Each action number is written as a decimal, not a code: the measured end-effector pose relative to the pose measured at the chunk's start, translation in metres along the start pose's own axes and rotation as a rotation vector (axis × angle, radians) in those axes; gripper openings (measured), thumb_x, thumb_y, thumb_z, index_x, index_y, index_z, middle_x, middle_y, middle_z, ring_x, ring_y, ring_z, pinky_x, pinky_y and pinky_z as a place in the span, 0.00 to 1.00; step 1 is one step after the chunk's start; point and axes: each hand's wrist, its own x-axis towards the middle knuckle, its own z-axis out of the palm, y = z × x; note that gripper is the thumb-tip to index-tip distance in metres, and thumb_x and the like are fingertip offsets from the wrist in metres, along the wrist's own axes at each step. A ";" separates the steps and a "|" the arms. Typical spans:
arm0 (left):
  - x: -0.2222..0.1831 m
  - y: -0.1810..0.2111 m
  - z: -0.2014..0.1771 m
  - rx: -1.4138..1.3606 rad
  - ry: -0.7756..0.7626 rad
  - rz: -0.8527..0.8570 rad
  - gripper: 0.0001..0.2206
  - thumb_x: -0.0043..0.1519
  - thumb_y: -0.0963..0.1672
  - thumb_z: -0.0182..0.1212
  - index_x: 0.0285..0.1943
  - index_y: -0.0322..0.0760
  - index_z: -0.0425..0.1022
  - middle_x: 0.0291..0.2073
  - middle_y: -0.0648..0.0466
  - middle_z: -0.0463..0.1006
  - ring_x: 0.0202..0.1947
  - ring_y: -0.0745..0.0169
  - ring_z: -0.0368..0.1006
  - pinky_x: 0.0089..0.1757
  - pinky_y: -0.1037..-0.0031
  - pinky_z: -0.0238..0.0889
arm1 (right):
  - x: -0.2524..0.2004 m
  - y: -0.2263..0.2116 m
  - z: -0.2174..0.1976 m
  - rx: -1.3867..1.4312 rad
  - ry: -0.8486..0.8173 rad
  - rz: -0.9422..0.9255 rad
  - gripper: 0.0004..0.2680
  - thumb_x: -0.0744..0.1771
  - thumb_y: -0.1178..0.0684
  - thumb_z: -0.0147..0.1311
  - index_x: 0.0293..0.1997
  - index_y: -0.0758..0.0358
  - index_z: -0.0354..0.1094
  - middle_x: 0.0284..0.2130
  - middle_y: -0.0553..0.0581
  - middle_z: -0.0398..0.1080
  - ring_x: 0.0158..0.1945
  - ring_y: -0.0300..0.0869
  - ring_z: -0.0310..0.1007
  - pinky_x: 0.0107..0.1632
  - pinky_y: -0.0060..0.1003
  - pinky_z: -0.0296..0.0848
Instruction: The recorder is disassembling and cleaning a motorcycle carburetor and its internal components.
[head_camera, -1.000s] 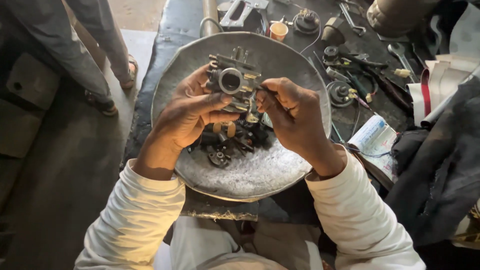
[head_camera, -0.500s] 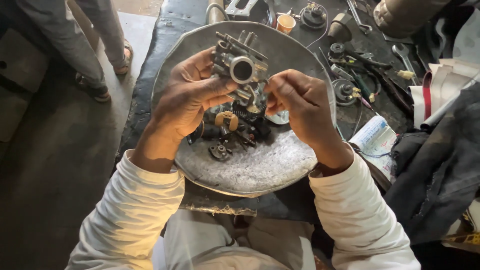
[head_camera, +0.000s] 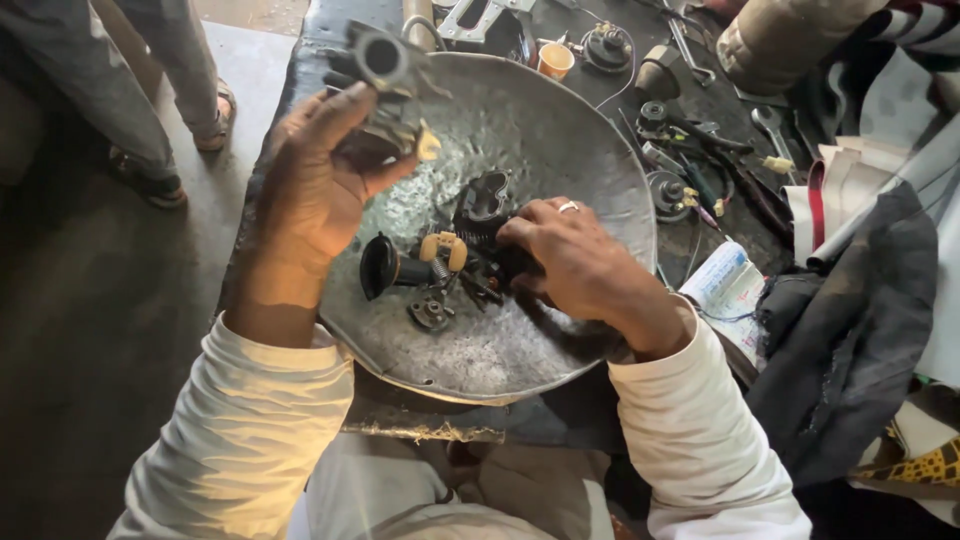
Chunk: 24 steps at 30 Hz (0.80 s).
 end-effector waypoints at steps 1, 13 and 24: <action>-0.001 0.001 0.006 -0.004 -0.001 0.002 0.20 0.60 0.49 0.71 0.54 0.34 0.72 0.42 0.50 0.82 0.45 0.56 0.81 0.54 0.50 0.78 | 0.000 0.001 0.001 -0.004 -0.001 0.000 0.21 0.59 0.52 0.68 0.57 0.58 0.70 0.53 0.59 0.69 0.62 0.56 0.62 0.63 0.49 0.60; -0.002 -0.004 0.016 0.152 0.030 0.003 0.25 0.57 0.45 0.71 0.62 0.38 0.68 0.43 0.54 0.80 0.40 0.65 0.77 0.40 0.69 0.71 | 0.001 0.051 -0.010 1.073 0.195 -0.010 0.15 0.64 0.63 0.62 0.58 0.74 0.71 0.47 0.63 0.72 0.51 0.46 0.76 0.54 0.47 0.71; -0.004 -0.002 0.028 0.093 0.090 -0.061 0.30 0.53 0.40 0.71 0.66 0.35 0.64 0.41 0.54 0.79 0.37 0.68 0.77 0.33 0.77 0.70 | 0.009 0.070 -0.009 1.898 0.205 0.319 0.13 0.69 0.58 0.44 0.57 0.75 0.67 0.43 0.68 0.74 0.45 0.58 0.79 0.52 0.58 0.79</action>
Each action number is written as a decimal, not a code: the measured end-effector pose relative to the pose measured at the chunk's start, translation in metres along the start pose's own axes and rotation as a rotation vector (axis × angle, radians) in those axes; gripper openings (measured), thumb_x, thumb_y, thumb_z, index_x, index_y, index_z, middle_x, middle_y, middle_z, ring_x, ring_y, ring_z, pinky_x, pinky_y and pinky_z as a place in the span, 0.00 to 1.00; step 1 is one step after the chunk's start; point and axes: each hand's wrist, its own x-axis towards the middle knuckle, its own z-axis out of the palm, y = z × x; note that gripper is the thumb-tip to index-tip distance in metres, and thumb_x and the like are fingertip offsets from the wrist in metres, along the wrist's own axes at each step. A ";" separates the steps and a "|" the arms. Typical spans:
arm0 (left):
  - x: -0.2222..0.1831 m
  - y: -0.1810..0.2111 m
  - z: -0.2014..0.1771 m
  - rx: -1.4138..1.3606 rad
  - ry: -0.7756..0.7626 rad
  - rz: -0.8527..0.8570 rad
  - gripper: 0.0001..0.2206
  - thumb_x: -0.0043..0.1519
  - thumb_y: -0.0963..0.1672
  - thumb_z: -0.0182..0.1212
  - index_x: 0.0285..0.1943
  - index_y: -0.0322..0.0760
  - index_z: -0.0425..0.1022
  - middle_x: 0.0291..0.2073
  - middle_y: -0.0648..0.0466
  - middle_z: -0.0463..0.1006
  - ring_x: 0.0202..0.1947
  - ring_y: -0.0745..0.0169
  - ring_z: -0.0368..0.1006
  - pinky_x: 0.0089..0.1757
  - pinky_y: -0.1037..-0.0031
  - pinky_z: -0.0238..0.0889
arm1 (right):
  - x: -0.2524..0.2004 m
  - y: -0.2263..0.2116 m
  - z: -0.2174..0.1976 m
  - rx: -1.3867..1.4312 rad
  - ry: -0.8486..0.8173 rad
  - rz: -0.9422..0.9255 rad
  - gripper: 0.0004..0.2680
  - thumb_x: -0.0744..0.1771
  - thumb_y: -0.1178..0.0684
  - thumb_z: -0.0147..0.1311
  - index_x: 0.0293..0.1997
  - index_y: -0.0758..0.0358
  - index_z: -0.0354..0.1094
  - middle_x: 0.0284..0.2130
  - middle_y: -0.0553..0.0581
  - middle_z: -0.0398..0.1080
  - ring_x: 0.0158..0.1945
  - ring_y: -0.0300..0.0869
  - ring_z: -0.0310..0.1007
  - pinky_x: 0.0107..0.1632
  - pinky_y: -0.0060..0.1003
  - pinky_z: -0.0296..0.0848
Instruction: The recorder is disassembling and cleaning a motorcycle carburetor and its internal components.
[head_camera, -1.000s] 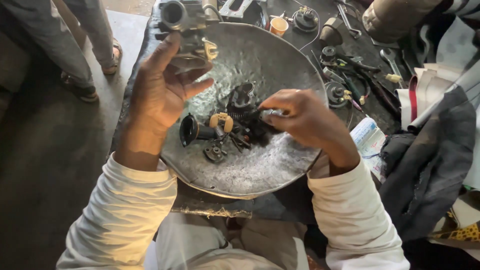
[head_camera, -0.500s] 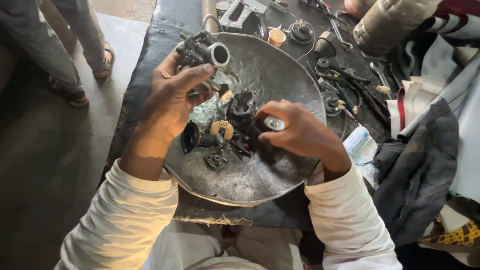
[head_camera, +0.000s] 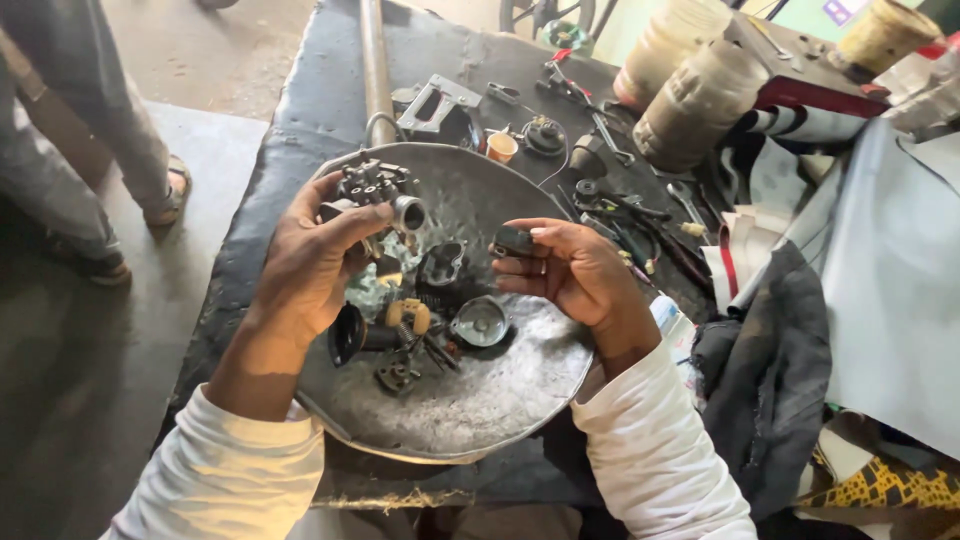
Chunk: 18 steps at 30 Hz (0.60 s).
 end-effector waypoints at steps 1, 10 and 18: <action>0.000 0.000 0.001 0.000 -0.005 0.003 0.30 0.53 0.40 0.71 0.66 0.35 0.64 0.41 0.54 0.79 0.37 0.68 0.77 0.33 0.77 0.70 | 0.000 0.001 -0.001 -0.001 0.000 -0.005 0.13 0.69 0.58 0.44 0.57 0.75 0.67 0.43 0.68 0.74 0.45 0.58 0.79 0.52 0.58 0.79; 0.001 -0.001 0.009 0.184 0.014 0.084 0.31 0.50 0.39 0.73 0.64 0.29 0.66 0.40 0.51 0.81 0.36 0.66 0.79 0.37 0.76 0.76 | -0.011 0.000 0.013 -0.085 -0.130 -0.099 0.12 0.68 0.58 0.59 0.55 0.71 0.68 0.41 0.61 0.76 0.42 0.47 0.80 0.46 0.48 0.81; 0.001 -0.002 0.014 1.013 0.181 0.186 0.38 0.45 0.50 0.75 0.63 0.25 0.70 0.41 0.44 0.84 0.41 0.58 0.83 0.43 0.70 0.75 | -0.002 0.005 0.006 -0.130 -0.025 -0.146 0.11 0.67 0.60 0.58 0.55 0.68 0.66 0.39 0.60 0.75 0.41 0.49 0.80 0.45 0.50 0.81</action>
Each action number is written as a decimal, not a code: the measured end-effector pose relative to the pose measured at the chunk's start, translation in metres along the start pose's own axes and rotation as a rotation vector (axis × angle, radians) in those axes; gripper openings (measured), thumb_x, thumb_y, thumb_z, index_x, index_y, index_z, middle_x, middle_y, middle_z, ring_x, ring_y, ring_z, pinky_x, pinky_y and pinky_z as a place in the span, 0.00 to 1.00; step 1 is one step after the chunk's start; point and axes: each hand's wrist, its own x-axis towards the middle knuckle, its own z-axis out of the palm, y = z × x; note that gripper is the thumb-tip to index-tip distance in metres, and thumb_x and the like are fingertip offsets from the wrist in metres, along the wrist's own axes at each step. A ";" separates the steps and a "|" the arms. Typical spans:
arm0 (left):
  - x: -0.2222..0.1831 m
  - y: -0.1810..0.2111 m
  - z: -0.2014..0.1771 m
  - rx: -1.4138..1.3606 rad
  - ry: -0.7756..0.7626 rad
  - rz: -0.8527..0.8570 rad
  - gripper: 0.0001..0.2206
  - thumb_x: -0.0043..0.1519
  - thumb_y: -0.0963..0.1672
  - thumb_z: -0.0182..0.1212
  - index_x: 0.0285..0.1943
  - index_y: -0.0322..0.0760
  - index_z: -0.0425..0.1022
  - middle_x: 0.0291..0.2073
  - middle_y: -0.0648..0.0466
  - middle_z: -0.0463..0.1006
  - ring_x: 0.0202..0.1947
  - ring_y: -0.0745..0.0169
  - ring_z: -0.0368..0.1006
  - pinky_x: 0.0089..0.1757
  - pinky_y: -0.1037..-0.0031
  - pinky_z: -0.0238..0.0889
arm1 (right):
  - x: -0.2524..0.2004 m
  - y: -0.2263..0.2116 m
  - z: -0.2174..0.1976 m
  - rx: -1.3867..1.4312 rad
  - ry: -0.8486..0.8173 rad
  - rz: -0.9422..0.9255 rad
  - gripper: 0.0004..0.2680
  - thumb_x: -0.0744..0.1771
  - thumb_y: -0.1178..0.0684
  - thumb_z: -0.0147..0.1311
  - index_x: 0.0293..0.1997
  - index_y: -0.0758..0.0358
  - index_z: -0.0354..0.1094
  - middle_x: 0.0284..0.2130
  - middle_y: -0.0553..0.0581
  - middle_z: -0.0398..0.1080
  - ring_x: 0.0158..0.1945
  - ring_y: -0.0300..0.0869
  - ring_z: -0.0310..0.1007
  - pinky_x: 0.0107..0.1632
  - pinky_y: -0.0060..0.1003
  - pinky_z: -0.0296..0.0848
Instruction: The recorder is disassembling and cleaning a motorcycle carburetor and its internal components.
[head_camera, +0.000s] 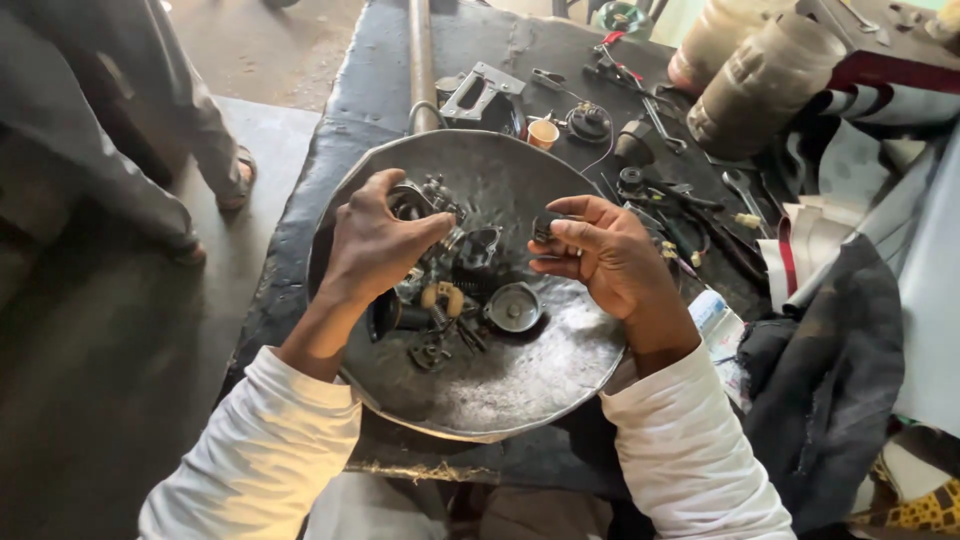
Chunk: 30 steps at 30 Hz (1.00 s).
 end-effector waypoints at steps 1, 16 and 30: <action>0.002 0.004 0.001 0.007 -0.003 0.004 0.38 0.45 0.50 0.75 0.63 0.25 0.70 0.41 0.44 0.84 0.41 0.58 0.83 0.43 0.70 0.75 | -0.001 -0.002 0.002 0.007 0.001 -0.004 0.11 0.67 0.60 0.58 0.55 0.68 0.66 0.39 0.60 0.75 0.41 0.49 0.80 0.45 0.50 0.81; -0.003 0.024 0.023 0.529 -0.176 0.108 0.46 0.46 0.56 0.79 0.70 0.30 0.62 0.61 0.36 0.70 0.59 0.40 0.69 0.55 0.57 0.65 | -0.020 -0.018 0.016 0.012 -0.018 -0.136 0.10 0.65 0.62 0.61 0.50 0.72 0.70 0.38 0.59 0.74 0.38 0.45 0.78 0.44 0.48 0.83; -0.086 0.059 0.047 -0.352 -0.451 0.067 0.19 0.62 0.46 0.68 0.57 0.27 0.80 0.40 0.45 0.84 0.35 0.62 0.77 0.33 0.79 0.68 | -0.086 0.019 0.029 -0.170 -0.088 -0.353 0.11 0.67 0.57 0.63 0.52 0.72 0.73 0.38 0.56 0.77 0.40 0.38 0.76 0.45 0.33 0.77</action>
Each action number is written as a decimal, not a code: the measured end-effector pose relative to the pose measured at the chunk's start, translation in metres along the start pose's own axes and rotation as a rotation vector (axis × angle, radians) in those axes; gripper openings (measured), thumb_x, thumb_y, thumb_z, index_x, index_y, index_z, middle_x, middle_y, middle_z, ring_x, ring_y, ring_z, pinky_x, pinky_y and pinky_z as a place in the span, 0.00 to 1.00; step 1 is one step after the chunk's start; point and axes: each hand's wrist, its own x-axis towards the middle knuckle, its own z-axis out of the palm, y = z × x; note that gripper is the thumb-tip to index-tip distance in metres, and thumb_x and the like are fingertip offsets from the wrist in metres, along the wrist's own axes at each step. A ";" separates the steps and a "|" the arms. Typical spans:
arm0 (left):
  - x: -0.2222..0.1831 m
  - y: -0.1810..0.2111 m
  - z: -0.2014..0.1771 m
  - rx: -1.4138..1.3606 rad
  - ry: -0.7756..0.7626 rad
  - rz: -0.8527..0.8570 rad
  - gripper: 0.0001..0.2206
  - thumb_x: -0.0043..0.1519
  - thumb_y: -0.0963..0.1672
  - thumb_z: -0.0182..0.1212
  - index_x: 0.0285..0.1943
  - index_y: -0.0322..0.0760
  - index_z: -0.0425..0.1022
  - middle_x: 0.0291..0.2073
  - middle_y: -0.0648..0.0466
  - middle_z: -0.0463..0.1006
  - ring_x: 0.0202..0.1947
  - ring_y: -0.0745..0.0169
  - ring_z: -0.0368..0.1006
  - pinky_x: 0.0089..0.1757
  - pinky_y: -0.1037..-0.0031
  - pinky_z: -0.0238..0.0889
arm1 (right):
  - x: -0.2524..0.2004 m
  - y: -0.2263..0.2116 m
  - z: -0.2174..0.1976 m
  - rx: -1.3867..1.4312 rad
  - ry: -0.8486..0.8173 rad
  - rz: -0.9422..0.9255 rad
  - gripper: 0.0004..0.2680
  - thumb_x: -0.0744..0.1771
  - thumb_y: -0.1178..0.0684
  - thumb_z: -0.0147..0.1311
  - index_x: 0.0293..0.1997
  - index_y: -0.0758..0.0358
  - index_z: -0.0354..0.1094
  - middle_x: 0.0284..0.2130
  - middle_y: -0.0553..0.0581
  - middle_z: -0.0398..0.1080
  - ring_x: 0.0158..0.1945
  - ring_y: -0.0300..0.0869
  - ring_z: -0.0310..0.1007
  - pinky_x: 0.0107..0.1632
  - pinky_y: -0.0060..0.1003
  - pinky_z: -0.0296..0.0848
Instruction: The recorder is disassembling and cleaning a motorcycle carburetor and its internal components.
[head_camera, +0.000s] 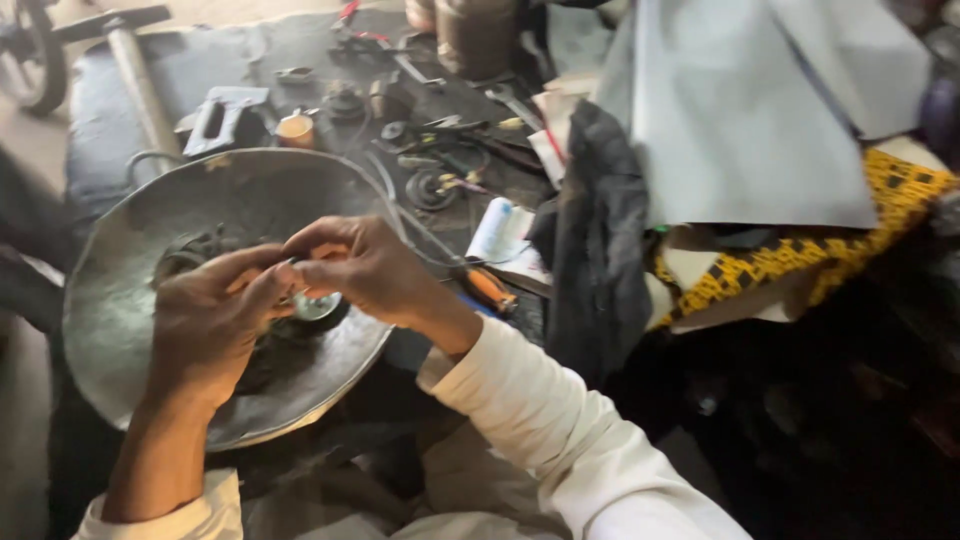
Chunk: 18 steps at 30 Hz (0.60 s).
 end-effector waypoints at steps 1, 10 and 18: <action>0.000 -0.006 0.005 -0.001 -0.015 0.009 0.19 0.62 0.46 0.68 0.57 0.27 0.80 0.40 0.45 0.84 0.35 0.62 0.77 0.33 0.79 0.68 | -0.010 -0.012 -0.004 -0.008 0.013 -0.009 0.11 0.67 0.57 0.63 0.52 0.72 0.73 0.38 0.56 0.77 0.40 0.38 0.76 0.45 0.33 0.77; -0.025 -0.032 0.012 -0.380 0.390 -0.238 0.13 0.61 0.48 0.69 0.48 0.37 0.76 0.35 0.56 0.80 0.35 0.63 0.78 0.40 0.64 0.73 | -0.099 -0.057 -0.201 -1.498 0.871 0.050 0.21 0.64 0.37 0.69 0.45 0.69 0.72 0.34 0.73 0.75 0.38 0.66 0.75 0.41 0.59 0.73; -0.041 -0.029 0.025 -0.901 0.093 -0.137 0.09 0.65 0.44 0.63 0.47 0.31 0.79 0.37 0.50 0.83 0.39 0.61 0.79 0.48 0.61 0.76 | -0.169 -0.110 -0.166 -0.180 0.941 -0.376 0.03 0.68 0.51 0.55 0.40 0.54 0.69 0.36 0.54 0.78 0.38 0.40 0.83 0.43 0.36 0.86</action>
